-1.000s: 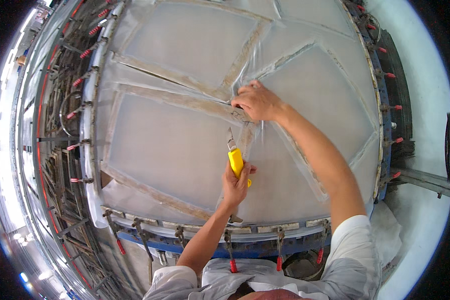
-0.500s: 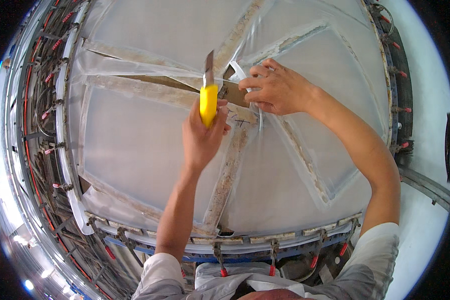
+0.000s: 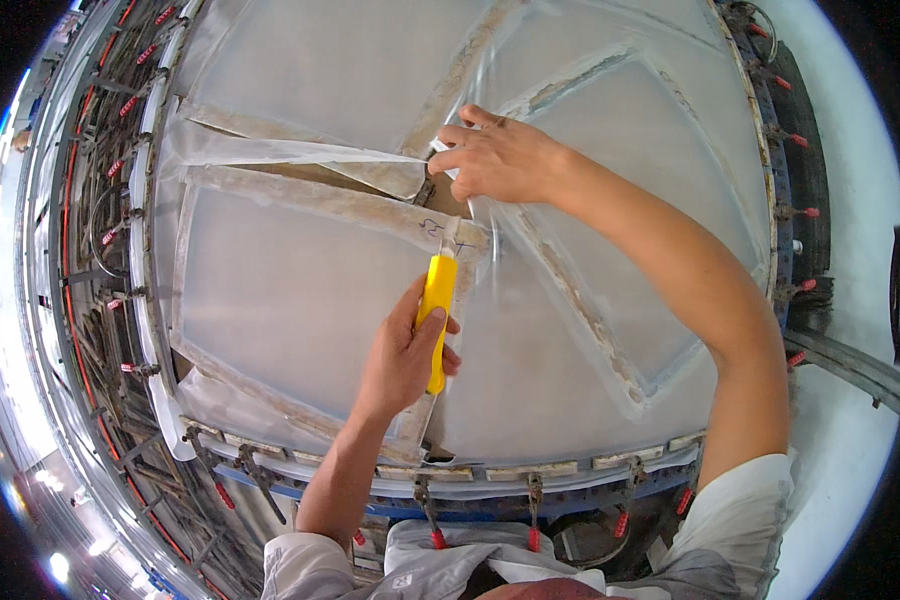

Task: The person uses a yellow utility knife to cut along seams and edges of a large white fabric sheet stretched over a circular frame. They repeatedly slice and peel back sections of the fabric, working methodically around the perimeter and interior seams.

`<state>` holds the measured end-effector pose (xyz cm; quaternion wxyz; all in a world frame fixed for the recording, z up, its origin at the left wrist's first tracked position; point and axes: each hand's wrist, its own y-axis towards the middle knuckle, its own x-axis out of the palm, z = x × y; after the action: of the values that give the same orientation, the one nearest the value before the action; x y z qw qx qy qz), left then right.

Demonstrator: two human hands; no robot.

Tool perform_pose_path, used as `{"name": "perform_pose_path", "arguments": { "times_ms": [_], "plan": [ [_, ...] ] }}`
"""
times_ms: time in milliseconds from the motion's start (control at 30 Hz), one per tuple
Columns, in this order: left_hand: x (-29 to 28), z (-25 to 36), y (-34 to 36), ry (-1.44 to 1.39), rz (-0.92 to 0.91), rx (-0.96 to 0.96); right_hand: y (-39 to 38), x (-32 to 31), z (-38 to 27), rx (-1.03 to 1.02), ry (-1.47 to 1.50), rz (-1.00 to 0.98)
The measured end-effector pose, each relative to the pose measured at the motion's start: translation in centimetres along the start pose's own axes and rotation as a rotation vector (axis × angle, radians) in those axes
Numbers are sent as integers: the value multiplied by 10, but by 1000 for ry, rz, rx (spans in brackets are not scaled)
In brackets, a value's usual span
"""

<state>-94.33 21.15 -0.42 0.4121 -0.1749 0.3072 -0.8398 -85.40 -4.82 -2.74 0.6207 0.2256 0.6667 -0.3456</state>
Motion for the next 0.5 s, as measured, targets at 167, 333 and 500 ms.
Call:
{"name": "perform_pose_path", "arguments": {
  "times_ms": [167,333,500],
  "plan": [
    [9,-33,-12,498,140,208,-26,32,-15,224,204,311],
    [15,-37,-12,571,228,266,-83,67,-115,832,483,520],
    [51,-62,14,-79,239,300,-128,88,-210,1070,494,545]
  ]
}}
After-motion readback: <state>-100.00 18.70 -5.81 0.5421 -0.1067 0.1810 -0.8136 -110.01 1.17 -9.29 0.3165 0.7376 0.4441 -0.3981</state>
